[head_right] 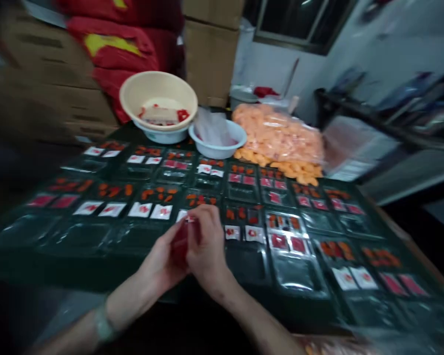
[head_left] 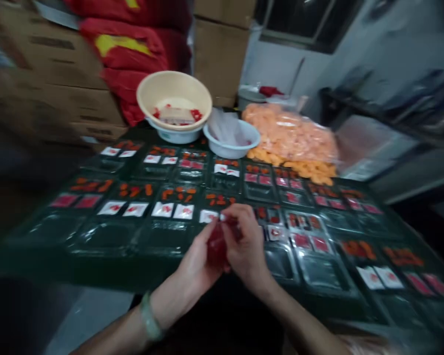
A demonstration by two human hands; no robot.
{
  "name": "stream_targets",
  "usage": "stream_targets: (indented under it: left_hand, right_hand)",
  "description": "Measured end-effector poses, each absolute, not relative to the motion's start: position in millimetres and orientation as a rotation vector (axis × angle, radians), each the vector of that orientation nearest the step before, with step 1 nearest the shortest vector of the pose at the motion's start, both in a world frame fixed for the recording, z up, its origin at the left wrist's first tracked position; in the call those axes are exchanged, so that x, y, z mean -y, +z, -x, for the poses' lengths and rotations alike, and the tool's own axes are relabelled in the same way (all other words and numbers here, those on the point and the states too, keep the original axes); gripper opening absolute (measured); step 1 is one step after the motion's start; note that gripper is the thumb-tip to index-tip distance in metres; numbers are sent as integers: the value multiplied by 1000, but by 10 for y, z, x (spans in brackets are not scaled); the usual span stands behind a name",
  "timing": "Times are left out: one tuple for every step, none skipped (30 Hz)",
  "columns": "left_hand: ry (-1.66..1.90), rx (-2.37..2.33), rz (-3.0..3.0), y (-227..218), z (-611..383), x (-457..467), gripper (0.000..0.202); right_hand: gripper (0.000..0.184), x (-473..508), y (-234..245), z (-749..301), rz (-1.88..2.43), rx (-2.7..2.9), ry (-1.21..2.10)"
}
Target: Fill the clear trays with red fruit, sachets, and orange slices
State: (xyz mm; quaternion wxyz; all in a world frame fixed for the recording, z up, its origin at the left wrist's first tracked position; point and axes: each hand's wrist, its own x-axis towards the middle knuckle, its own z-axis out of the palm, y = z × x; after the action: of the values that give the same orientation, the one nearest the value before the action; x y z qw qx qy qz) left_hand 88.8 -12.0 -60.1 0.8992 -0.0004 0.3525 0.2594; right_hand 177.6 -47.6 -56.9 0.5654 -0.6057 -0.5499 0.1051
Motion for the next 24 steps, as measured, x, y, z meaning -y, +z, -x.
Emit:
stream_targets:
  left_hand:
    - [554, -757, -7, -596, -900, 90, 16]
    - [566, -776, 1, -591, -916, 62, 15]
    - [556, -790, 16, -587, -934, 38, 16]
    - [536, -802, 30, -583, -952, 19, 18]
    - [517, -816, 43, -581, -967, 4, 20]
    - [506, -827, 51, -581, -980, -8, 22]
    - [504, -832, 53, -584, -991, -18, 24]
    - [506, -825, 47, -588, -1002, -26, 24]
    - [511, -810, 34, -593, -1014, -31, 25]
    - [521, -789, 16, -597, -1028, -33, 25]
    - [530, -770, -2, -602, -1044, -34, 24]
    - [540, -751, -17, -606, -1062, -33, 23]
    - [551, -738, -24, -612, -1078, -32, 21]
    - [559, -730, -23, -620, -1092, -32, 19]
    - [560, -723, -19, -632, -1101, -35, 18]
    - [543, -712, -16, -647, -1105, -40, 18]
    - [515, -693, -13, -666, -1103, -49, 20]
    - [483, -665, -14, -687, -1096, -59, 22]
    - [452, -631, -18, -706, -1087, -69, 24]
    - [427, -591, -23, -722, -1075, -79, 26]
    - [412, -556, -24, -734, -1065, -87, 27]
    - [406, -535, -19, -739, -1056, -92, 27]
    - [404, -527, -8, -740, -1050, -96, 27]
    - [402, -529, 5, -737, -1046, -99, 27]
  right_hand:
    - [20, 448, -576, -1763, 1456, 1319, 194]
    - [21, 429, -580, -1760, 1494, 1360, 167]
    - [22, 422, -578, -1768, 1534, 1388, 154]
    - [23, 429, -571, -1786, 1556, 1411, 153]
    - [25, 446, -558, -1812, 1554, 1435, 172]
    - [28, 472, -541, -1846, 1528, 1456, 203]
    - [33, 502, -521, -1884, 1486, 1476, 239]
    - [38, 533, -500, -1924, 1441, 1503, 276]
    - [44, 560, -479, -1964, 1403, 1532, 307]
    - [48, 584, -458, -1999, 1376, 1562, 331]
    - [51, 603, -438, -2028, 1358, 1597, 352]
    - [55, 620, -418, -2050, 1345, 1640, 367]
    - [59, 635, -398, -2066, 1339, 1692, 376]
    - [64, 648, -378, -2080, 1337, 1746, 372]
    - [69, 660, -359, -2098, 1337, 1802, 361]
    - [73, 669, -343, -2128, 1340, 1855, 351]
    - [75, 671, -332, -2179, 1361, 1885, 342]
    - [74, 663, -329, -2260, 1401, 1876, 327]
    - [70, 643, -335, -2377, 1457, 1821, 295]
    - [65, 608, -355, -2535, 1541, 1727, 233]
    - [56, 558, -389, -2730, 1658, 1602, 149]
    - [52, 495, -437, -2957, 1785, 1474, 31]
    - [50, 423, -497, -3203, 2011, 1390, -99]
    - [46, 344, -566, -3456, 2293, 1349, -183]
